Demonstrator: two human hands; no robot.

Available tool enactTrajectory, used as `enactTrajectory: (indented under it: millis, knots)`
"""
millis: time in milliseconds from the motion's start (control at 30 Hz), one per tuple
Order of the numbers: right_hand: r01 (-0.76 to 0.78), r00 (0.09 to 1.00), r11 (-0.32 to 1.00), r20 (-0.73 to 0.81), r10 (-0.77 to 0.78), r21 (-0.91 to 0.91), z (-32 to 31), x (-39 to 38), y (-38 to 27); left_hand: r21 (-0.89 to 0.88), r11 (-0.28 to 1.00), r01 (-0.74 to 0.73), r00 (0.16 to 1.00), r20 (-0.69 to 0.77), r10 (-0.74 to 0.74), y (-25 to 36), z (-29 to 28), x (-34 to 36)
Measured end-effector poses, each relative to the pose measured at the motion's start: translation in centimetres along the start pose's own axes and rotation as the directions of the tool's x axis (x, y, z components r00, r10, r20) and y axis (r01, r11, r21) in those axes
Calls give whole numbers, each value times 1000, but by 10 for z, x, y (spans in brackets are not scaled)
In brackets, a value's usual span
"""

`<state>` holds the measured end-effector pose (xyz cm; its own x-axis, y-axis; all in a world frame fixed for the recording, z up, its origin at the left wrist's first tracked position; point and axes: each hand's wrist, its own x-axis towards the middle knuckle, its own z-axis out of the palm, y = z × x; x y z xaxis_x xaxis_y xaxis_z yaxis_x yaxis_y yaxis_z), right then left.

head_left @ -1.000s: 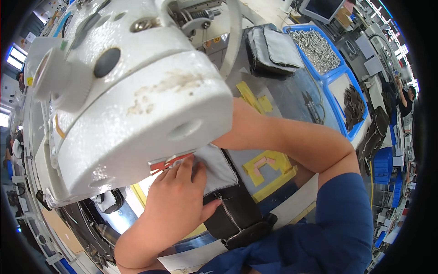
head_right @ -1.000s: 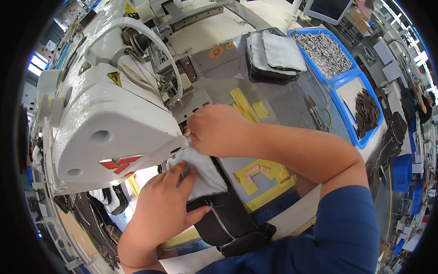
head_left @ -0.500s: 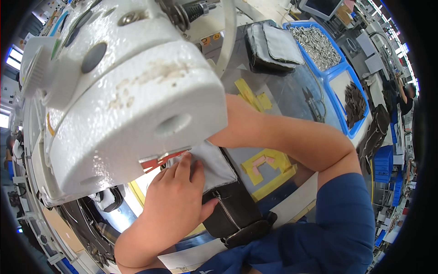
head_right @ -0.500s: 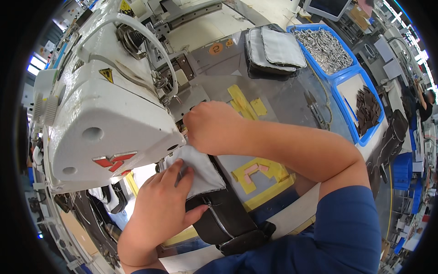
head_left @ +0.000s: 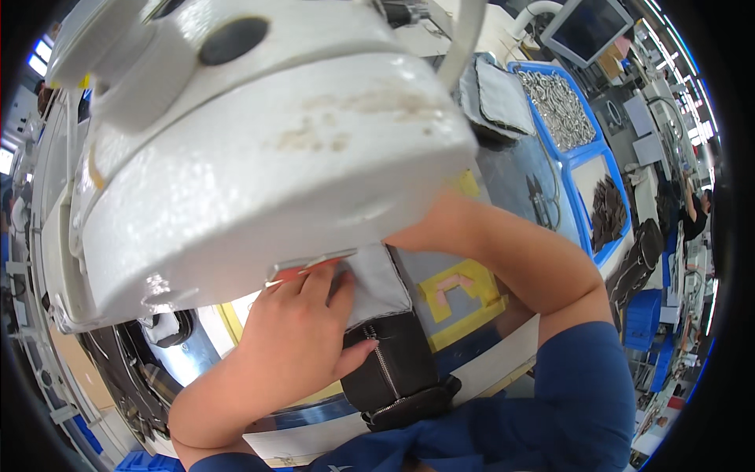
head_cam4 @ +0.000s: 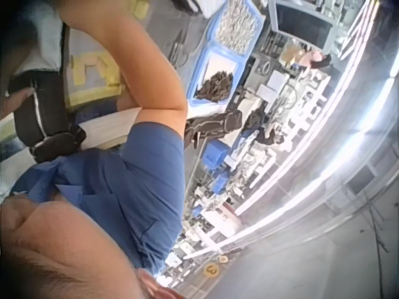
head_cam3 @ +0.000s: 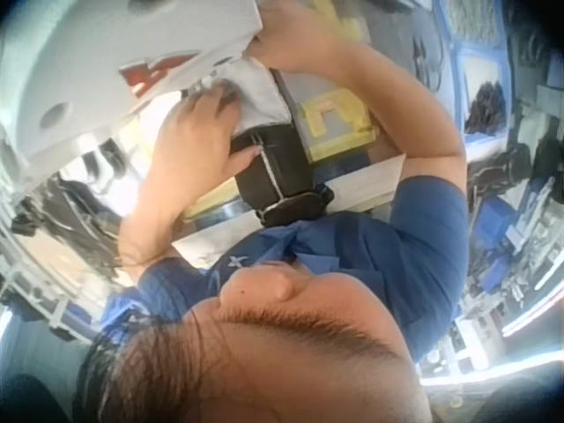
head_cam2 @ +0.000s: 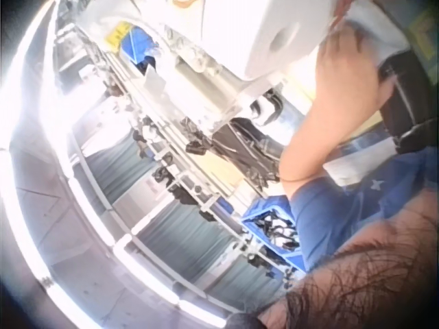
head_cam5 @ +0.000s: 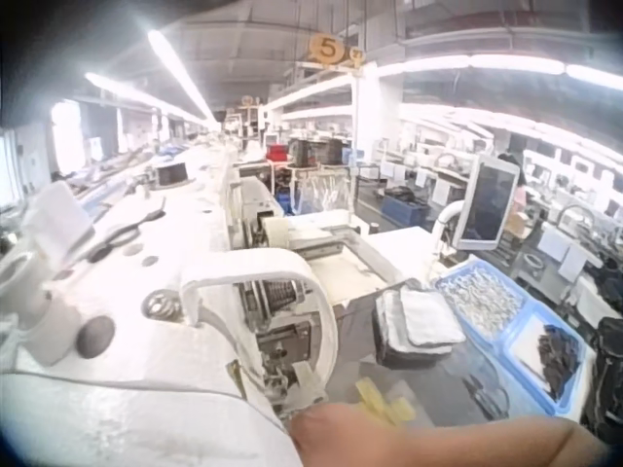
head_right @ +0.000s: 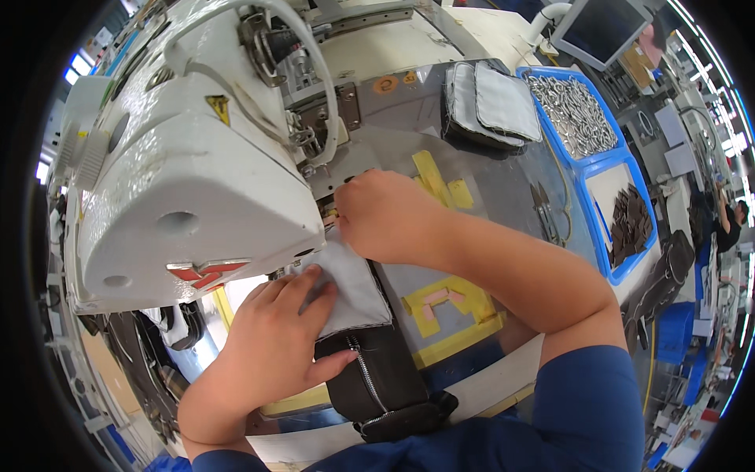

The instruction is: The person sews a zipper onto a plaid fabric pouch using an industrial sewing machine. They align the zipper, guide the fabric through the machine, and trim the excess thread after each stitch. The person repeats this process for multiple pouches, handling them one at a time.

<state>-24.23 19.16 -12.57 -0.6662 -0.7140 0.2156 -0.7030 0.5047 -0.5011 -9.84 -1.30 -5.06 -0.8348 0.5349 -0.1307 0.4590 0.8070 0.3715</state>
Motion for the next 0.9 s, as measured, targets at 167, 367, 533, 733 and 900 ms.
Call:
enactTrajectory:
  millis: [167,367,533,733,900]
  knots:
    - [-9,1000,1000,16,10,-28,-10,-2,2,-28,999,-44,996,-74,42,1,8,2]
    - [-3,1000,1000,0,3,-4,-10,-2,2,28,989,-144,963,-226,147,10,22,-2]
    - [4,1000,1000,28,-4,-22,-29,-3,-21,236,907,-348,756,-502,421,20,36,-8]
    - [31,985,993,-165,-50,-112,-9,-9,-11,296,920,-257,798,-472,375,34,22,-17]
    - [-106,993,989,47,111,-104,-19,-16,-18,155,988,7,961,-274,36,20,18,-28]
